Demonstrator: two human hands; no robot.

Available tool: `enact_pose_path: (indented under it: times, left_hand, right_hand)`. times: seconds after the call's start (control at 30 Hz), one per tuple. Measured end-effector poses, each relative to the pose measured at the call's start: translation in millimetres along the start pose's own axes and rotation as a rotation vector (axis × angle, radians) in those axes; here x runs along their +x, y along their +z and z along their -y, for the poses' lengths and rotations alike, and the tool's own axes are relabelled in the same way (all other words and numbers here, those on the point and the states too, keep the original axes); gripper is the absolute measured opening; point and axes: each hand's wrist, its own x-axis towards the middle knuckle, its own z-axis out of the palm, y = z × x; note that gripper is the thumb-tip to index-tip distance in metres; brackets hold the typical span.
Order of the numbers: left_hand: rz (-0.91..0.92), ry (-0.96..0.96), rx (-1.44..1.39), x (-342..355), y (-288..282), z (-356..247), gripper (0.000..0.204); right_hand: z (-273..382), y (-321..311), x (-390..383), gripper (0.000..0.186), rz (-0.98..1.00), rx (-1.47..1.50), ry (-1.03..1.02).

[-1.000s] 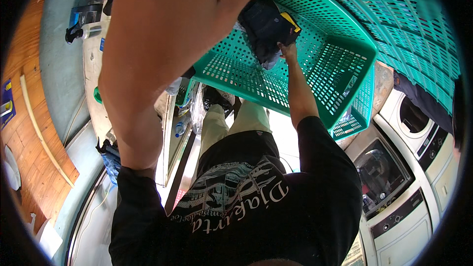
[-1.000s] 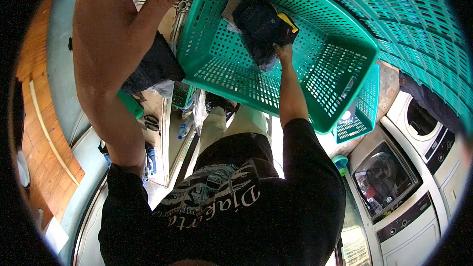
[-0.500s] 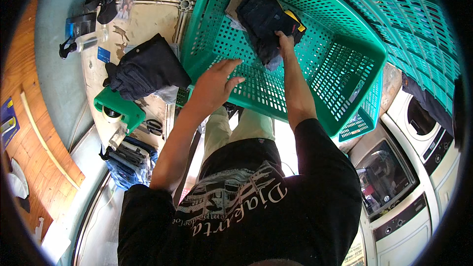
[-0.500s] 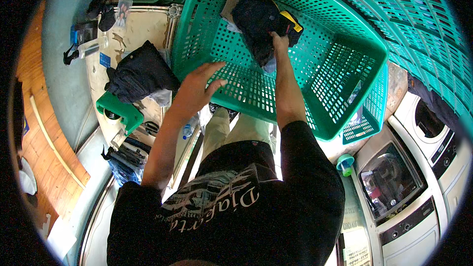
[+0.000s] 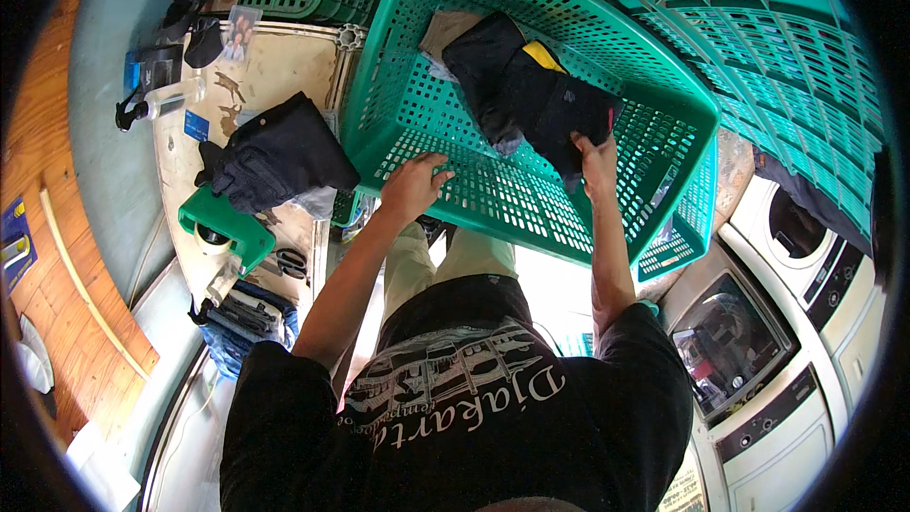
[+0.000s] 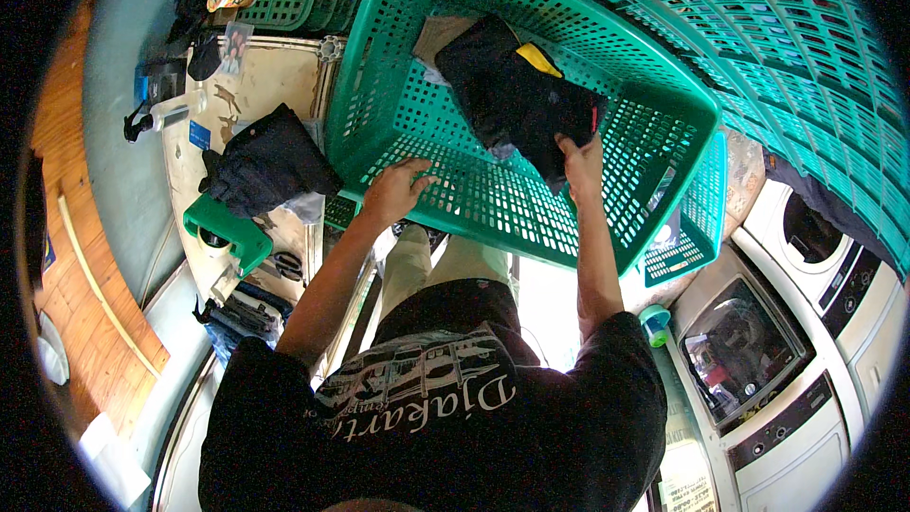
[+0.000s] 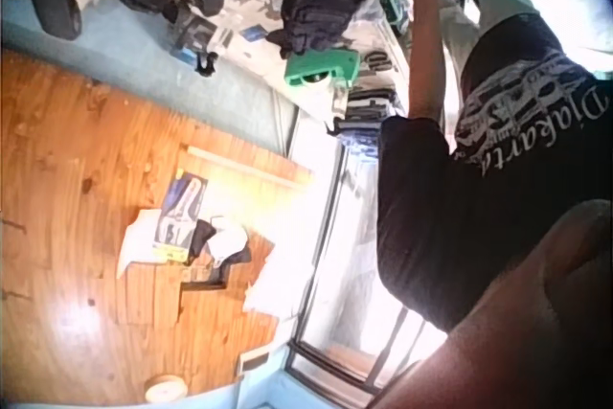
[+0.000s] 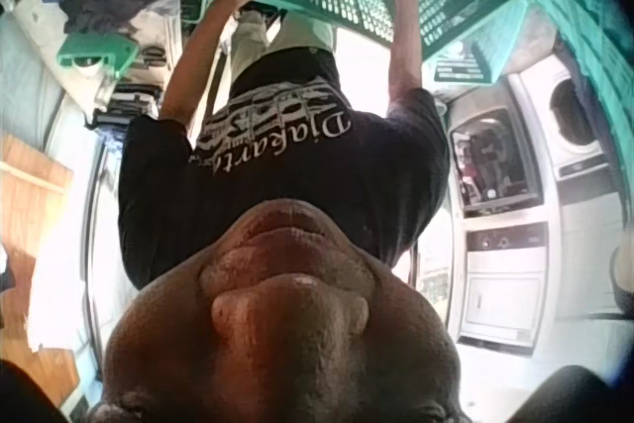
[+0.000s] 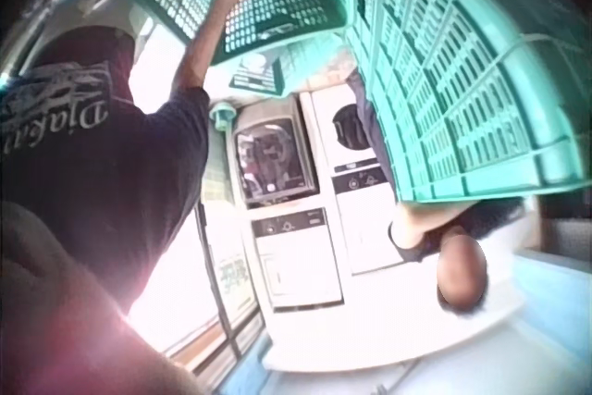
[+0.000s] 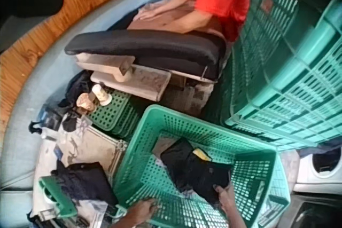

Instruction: The person sorts folded laundry from a green basket, sprays fabric with a bottle, and stacks the items on a work surface.

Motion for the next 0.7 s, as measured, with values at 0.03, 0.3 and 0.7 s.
enact_pose_path:
  times: [0.03,0.3,0.7]
  left_hand:
    - [-0.01,-0.004,-0.008,2,2,2,0.033]
    - [-0.085,-0.168,-0.348,30,17,29,0.045]
    - [0.472,-0.712,-1.496,44,-9,-15,0.099]
  right_hand:
    - [1,-4,-9,0.054,-0.013,-0.011,-0.004]
    - [14,-8,-65,0.058,0.106,0.002,0.085]
    - [46,-1,-97,0.072,0.269,0.324,0.348]
